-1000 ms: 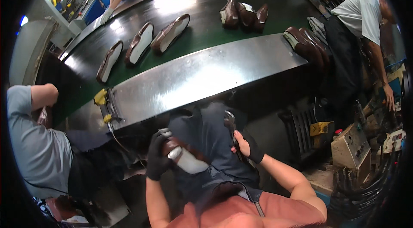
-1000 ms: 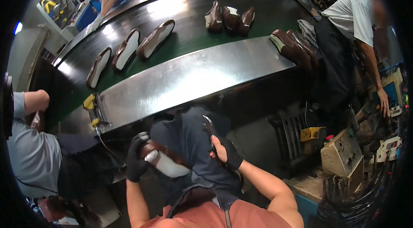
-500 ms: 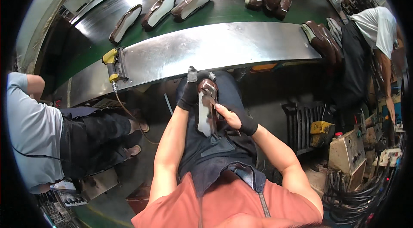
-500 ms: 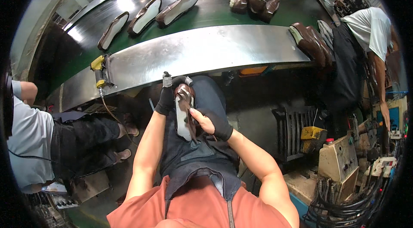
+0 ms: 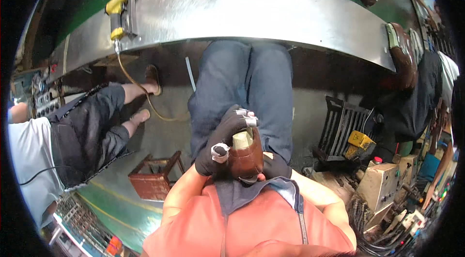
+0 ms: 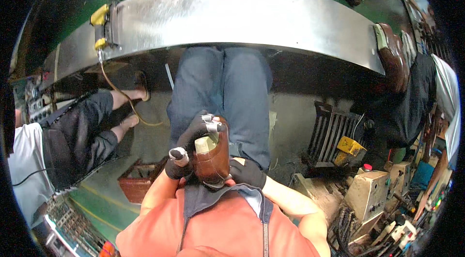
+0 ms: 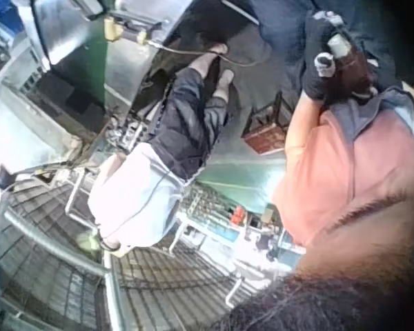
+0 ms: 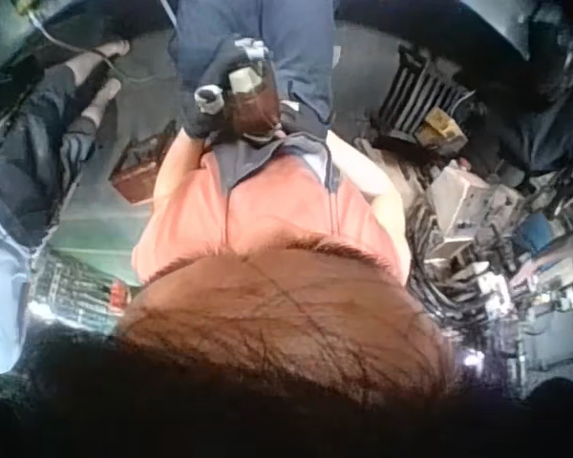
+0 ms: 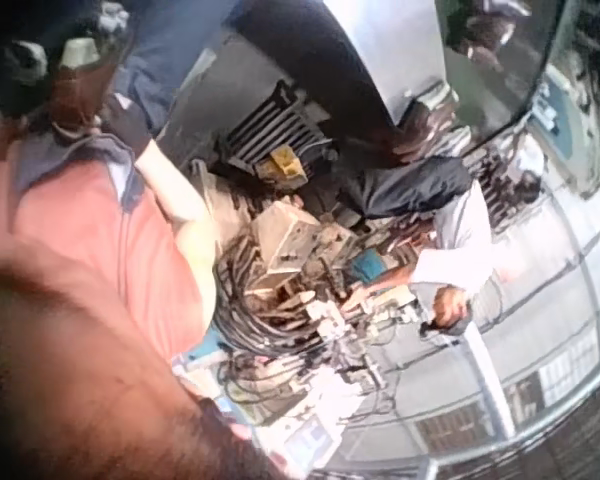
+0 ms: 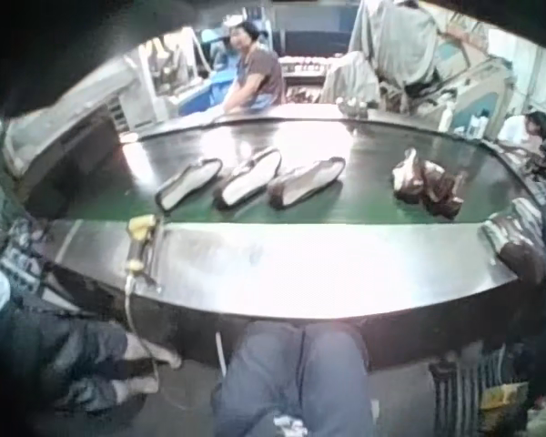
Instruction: The person scrapes the white soles of brown leather shoes using a metal scraper tool. They pick up shoes from a conveyor belt, hold them on their lap, and scrape the sole surface before placing them back on the belt.
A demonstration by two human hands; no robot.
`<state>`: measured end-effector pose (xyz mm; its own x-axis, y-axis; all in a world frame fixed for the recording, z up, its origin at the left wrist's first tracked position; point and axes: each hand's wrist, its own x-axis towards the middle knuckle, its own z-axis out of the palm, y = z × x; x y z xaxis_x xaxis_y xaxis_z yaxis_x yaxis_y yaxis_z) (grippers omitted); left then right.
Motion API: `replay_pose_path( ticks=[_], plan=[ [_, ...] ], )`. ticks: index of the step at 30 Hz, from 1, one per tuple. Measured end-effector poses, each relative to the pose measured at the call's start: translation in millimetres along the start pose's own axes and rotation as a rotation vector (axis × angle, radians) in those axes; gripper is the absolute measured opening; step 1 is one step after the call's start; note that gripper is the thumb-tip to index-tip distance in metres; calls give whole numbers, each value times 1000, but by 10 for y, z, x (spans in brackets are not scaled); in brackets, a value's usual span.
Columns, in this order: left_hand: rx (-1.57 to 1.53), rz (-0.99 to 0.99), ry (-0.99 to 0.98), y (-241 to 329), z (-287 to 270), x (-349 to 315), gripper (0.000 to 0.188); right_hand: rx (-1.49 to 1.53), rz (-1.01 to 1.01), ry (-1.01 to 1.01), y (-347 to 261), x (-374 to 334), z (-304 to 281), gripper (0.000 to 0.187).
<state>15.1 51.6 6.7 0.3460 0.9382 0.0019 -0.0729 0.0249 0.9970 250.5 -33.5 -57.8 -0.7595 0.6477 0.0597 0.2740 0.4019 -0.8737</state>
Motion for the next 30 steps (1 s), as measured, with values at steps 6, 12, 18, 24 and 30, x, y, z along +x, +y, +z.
replay_pose_path(
  ticks=[6, 12, 18, 24, 30],
  plan=[
    [111, 118, -37, -199, -49, -17, 50, -111, 27, -77, 119, -120, 1, 48],
    [-286, -352, 179, -753, -84, -39, 83, -58, -130, 24, 6, 281, -313, 40],
    [13, -266, 33, -782, -442, 434, 52, 475, 499, 76, -586, 920, -1236, 38],
    [691, -284, 307, -736, -95, 582, 40, 657, 903, 145, 151, 1327, -1370, 52],
    [256, -120, 375, -1114, 79, 191, 83, 161, 535, -215, 465, 1114, -1610, 58]
  ],
)
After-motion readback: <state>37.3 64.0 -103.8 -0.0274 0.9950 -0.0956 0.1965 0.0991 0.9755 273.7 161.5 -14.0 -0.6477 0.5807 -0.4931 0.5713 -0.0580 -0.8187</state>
